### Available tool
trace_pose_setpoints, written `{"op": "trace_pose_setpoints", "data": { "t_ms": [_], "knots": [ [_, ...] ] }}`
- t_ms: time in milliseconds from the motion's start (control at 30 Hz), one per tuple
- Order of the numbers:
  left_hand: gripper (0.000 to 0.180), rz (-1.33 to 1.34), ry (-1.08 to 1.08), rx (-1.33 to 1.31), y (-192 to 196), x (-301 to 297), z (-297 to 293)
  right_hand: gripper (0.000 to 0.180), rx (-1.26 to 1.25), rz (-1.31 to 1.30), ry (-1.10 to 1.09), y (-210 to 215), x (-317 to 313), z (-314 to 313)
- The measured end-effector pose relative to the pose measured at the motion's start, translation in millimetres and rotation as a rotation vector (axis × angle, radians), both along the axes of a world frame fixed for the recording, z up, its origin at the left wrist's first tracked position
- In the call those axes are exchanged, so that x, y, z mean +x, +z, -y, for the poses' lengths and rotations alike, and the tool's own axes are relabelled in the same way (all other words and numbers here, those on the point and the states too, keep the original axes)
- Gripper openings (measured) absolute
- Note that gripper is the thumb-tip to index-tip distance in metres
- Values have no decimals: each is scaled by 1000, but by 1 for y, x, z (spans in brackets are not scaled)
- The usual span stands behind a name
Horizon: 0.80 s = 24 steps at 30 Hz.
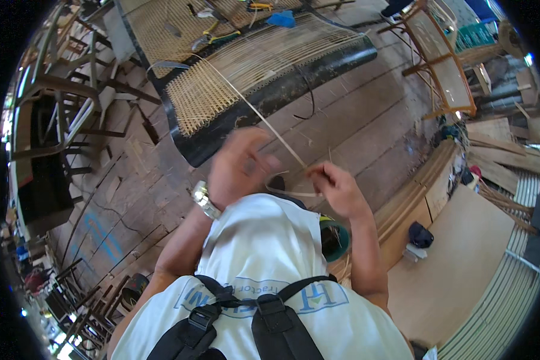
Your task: Repairing or weaving a rattan chair seat.
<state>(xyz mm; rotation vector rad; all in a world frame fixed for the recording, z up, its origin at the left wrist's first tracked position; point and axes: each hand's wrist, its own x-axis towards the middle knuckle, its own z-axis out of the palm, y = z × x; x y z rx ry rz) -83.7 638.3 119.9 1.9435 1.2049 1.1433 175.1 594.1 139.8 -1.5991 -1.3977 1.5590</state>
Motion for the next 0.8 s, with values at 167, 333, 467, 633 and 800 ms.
{"op": "trace_pose_setpoints", "data": {
  "t_ms": [167,333,467,633,800],
  "knots": [
    [36,-309,-503,-80,60,57,29,11,136,-106,185,42,33,27],
    [12,-344,-105,117,103,-13,27,11,9,-124,197,-7,95,-2],
    [5,-476,348,48,135,-93,34,7,2,-11,165,-68,131,-32],
    [10,-488,534,113,134,-167,38,6,-11,148,121,-108,147,-71],
    [17,-499,705,14,108,-246,41,8,241,360,59,-96,131,-103]
  ]
}}
